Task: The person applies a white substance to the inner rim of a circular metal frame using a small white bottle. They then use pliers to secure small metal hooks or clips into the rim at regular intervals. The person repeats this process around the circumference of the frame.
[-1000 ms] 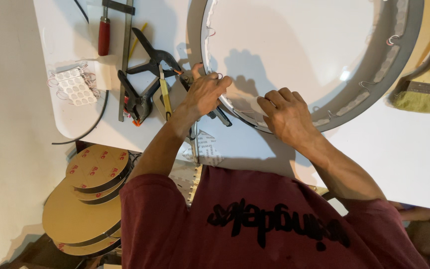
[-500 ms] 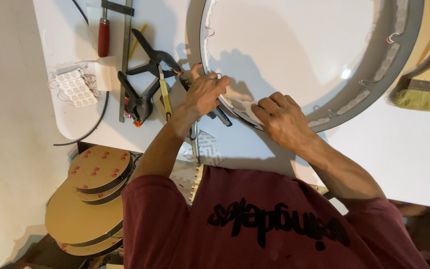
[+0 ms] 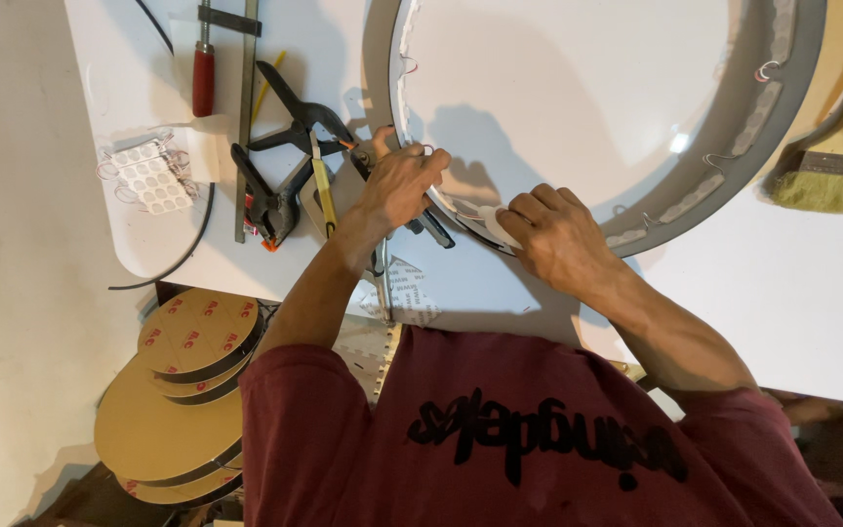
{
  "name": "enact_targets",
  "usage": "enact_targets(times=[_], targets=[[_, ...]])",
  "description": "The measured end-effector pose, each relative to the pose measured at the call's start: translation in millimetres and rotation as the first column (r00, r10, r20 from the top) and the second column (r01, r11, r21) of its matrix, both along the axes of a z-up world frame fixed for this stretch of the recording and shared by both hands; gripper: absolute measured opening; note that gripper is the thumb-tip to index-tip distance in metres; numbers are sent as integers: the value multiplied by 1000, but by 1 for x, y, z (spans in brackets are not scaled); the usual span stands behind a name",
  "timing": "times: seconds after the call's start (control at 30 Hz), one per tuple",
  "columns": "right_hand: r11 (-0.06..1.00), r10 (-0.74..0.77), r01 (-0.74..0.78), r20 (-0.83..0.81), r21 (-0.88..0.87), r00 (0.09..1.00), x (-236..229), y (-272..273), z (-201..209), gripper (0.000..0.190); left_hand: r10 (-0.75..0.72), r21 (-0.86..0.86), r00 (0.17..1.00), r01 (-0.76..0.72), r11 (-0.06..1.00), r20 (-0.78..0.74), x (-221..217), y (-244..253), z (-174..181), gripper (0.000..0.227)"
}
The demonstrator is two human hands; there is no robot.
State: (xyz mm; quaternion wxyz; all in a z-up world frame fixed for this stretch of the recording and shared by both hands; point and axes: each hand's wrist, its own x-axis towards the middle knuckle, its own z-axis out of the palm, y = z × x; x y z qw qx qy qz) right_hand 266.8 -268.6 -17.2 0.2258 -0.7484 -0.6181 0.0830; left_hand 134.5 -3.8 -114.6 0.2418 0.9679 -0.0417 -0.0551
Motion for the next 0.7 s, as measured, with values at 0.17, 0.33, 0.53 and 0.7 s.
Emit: enact_targets(times=[0.17,0.33,0.53,0.7], targets=[[999,5,-5,4,-47,1000,2,-9,6,32,1,-41,1000,0,999,18,0,1,-5,54],[995,16,-16,-5,-95,1000,2,-11,13,40,7,-43,999,-5,999,34,0,1,-3,53],[992,4,-7,-26,-125,1000,-1,-17,3,37,19,-41,1000,-19,999,-20,0,1,-5,52],[982,-88,75,-70,-171,994,19,-15,33,36,2,-14,1000,-3,1000,-7,0,0,0,52]])
